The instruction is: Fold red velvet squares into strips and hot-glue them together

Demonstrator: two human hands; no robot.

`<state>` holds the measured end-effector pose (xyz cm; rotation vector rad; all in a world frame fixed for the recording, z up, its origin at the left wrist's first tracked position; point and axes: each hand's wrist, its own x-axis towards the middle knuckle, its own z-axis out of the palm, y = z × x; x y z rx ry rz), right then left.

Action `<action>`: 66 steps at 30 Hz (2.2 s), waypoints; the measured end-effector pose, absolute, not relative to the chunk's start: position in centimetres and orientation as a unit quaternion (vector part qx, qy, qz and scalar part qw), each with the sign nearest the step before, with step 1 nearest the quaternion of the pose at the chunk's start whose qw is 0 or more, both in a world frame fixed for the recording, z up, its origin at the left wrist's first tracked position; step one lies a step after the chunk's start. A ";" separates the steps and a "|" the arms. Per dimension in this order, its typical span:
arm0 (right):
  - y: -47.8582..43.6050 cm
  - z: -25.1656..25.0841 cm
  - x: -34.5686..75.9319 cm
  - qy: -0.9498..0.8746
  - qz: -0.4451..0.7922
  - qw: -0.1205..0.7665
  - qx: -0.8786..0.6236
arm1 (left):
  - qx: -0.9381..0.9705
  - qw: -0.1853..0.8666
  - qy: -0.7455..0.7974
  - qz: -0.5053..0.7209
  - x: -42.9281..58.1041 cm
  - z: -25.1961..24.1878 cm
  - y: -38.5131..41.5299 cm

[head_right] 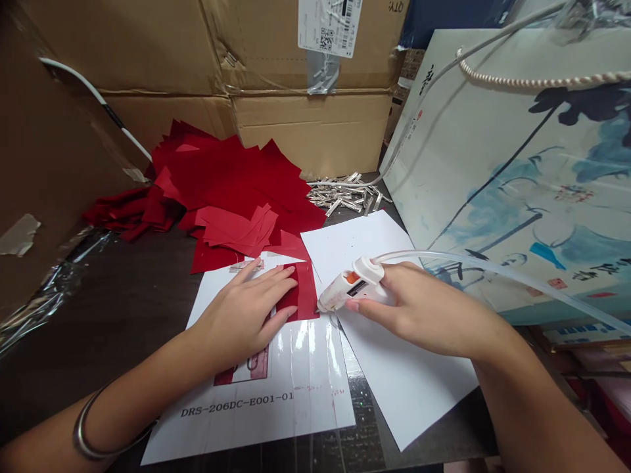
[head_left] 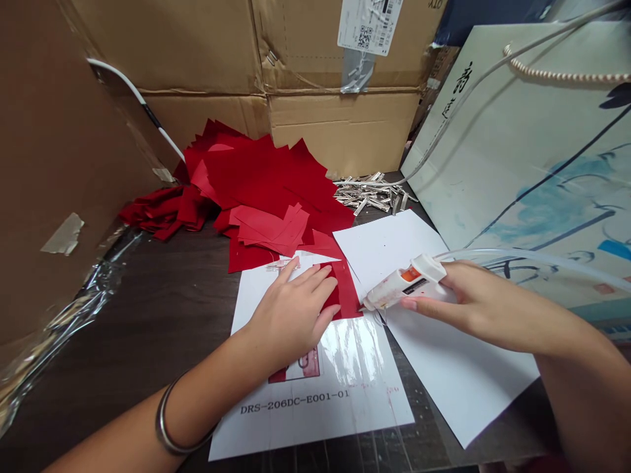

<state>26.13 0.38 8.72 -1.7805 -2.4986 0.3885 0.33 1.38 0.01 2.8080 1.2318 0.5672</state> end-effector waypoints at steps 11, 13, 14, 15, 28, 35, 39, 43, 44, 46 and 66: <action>0.4 8.7 26.1 -0.802 0.153 0.024 -0.577 | 0.901 0.011 0.393 0.184 0.3 0.0 1.4; 0.5 8.7 25.9 -0.799 0.158 0.025 -0.580 | 0.901 0.013 0.394 0.182 0.3 0.0 1.4; 0.6 8.6 25.9 -0.797 0.162 0.024 -0.581 | 0.901 0.015 0.395 0.180 0.3 0.0 1.4; 0.6 8.6 25.8 -0.795 0.164 0.025 -0.583 | 0.901 0.016 0.396 0.179 0.3 0.0 1.4; 0.9 8.7 24.8 -0.809 0.169 0.094 -0.555 | 0.900 0.021 0.398 0.178 0.3 0.1 1.3; 1.4 8.1 24.6 -0.797 0.163 0.121 -0.569 | 0.901 0.019 0.402 0.164 0.3 0.2 1.2; 1.4 8.1 24.4 -0.804 0.142 0.123 -0.564 | 0.901 0.017 0.401 0.166 0.3 0.2 1.2; 1.3 7.7 24.7 -0.795 0.095 0.075 -0.594 | 0.901 0.014 0.402 0.165 0.3 0.1 1.2; 1.2 7.7 24.7 -0.795 0.088 0.069 -0.596 | 0.901 0.013 0.402 0.165 0.3 0.1 1.2; 1.1 7.8 24.6 -0.806 0.083 0.070 -0.582 | 0.901 0.013 0.402 0.166 0.3 0.1 1.2; 0.7 7.6 24.7 -0.826 0.106 0.051 -0.552 | 0.902 0.004 0.394 0.173 0.3 0.0 1.3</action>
